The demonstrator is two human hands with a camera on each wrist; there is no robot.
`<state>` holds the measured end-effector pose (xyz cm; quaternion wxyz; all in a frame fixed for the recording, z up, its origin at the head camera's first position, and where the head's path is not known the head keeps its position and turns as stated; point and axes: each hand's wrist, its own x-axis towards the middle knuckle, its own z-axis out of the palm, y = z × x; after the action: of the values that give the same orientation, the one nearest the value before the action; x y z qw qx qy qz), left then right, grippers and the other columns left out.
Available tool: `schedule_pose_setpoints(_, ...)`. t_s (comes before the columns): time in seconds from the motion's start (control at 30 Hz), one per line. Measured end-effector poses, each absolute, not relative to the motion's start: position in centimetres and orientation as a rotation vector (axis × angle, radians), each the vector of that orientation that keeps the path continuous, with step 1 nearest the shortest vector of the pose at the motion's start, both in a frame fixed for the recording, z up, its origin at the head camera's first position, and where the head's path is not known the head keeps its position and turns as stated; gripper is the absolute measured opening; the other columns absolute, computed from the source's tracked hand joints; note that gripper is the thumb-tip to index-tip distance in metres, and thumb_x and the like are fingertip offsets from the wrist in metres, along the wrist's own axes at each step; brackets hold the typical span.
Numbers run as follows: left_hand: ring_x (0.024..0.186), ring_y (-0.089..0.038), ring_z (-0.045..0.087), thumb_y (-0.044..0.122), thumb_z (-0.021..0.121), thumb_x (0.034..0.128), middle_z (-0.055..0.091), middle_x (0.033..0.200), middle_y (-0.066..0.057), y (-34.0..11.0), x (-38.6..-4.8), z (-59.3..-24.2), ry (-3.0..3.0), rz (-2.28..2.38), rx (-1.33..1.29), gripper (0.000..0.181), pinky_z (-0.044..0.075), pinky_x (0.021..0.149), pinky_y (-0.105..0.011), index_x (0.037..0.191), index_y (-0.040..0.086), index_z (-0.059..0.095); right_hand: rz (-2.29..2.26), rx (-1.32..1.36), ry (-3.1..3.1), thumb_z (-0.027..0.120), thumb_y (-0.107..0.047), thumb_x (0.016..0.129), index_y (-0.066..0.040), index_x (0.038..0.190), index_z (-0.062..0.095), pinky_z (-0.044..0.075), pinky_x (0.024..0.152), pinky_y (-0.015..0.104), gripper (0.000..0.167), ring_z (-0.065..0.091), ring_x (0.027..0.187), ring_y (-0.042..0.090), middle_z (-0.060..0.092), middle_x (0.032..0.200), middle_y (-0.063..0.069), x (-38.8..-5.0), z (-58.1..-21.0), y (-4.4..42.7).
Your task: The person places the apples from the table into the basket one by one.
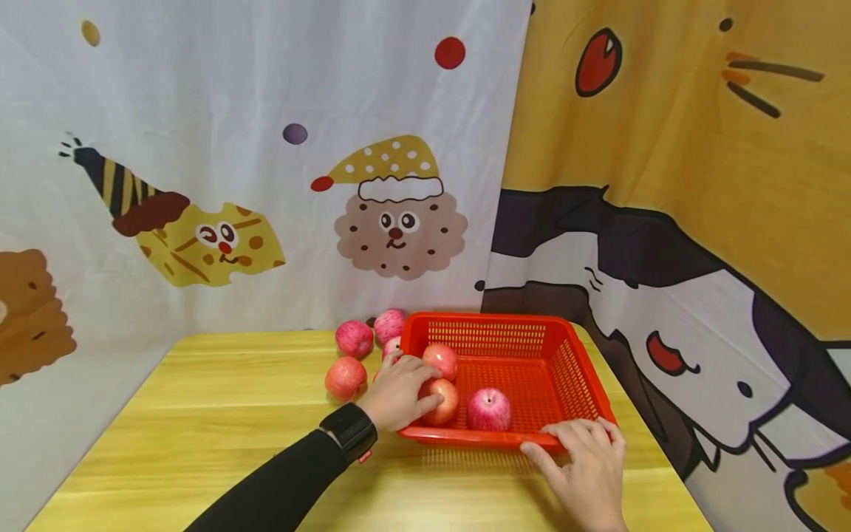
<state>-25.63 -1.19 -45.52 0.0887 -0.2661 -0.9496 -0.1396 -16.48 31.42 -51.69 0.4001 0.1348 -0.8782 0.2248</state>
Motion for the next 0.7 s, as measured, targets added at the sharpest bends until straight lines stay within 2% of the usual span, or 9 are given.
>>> schedule_pose_setpoints(0.07, 0.131, -0.023, 0.061, 0.049, 0.07, 0.1007, 0.073, 0.133, 0.0, -1.22, -25.6, -45.5, -2.817, -0.423, -0.794, 0.041, 0.034, 0.125, -0.054, 0.131, 0.022, 0.074, 0.571, 0.343, -2.22, 0.091, -0.054, 0.075, -0.019, 0.09, 0.078, 0.022, 0.112, 0.046, 0.04, 0.056, 0.099, 0.026, 0.078, 0.089, 0.002, -16.51, -51.68, 31.4)
schedule_pose_setpoints(0.3, 0.133, -0.023, 0.061, 0.048, 0.07, 0.1013, 0.072, 0.134, -0.001, -1.26, -25.6, -45.66, -2.798, -0.454, -0.791, 0.041, 0.035, 0.125, -0.054, 0.132, 0.021, 0.072, 0.556, 0.323, -2.254, 0.095, -0.039, 0.07, -0.017, 0.091, 0.077, 0.018, 0.115, 0.039, 0.035, 0.056, 0.101, 0.026, 0.078, 0.09, 0.004, -16.44, -51.68, 31.46)
schedule_pose_setpoints(0.5, 0.135, -0.023, 0.06, 0.046, 0.069, 0.102, 0.071, 0.136, -0.002, -1.4, -25.58, -45.8, -2.78, -0.499, -0.785, 0.042, 0.034, 0.127, -0.054, 0.134, 0.019, 0.07, 0.554, 0.32, -2.252, 0.095, -0.041, 0.071, -0.017, 0.09, 0.077, 0.019, 0.114, 0.041, 0.035, 0.056, 0.101, 0.026, 0.078, 0.09, 0.004, -16.44, -51.66, 31.44)
schedule_pose_setpoints(0.7, 0.135, -0.024, 0.058, 0.043, 0.067, 0.1035, 0.069, 0.136, -0.003, -1.68, -25.49, -46.05, -2.74, -0.544, -0.777, 0.039, 0.038, 0.125, -0.048, 0.134, 0.017, 0.069, 0.554, 0.323, -2.253, 0.095, -0.042, 0.071, -0.017, 0.09, 0.077, 0.021, 0.112, 0.044, 0.036, 0.056, 0.1, 0.027, 0.078, 0.089, 0.003, -16.55, -51.8, 31.46)
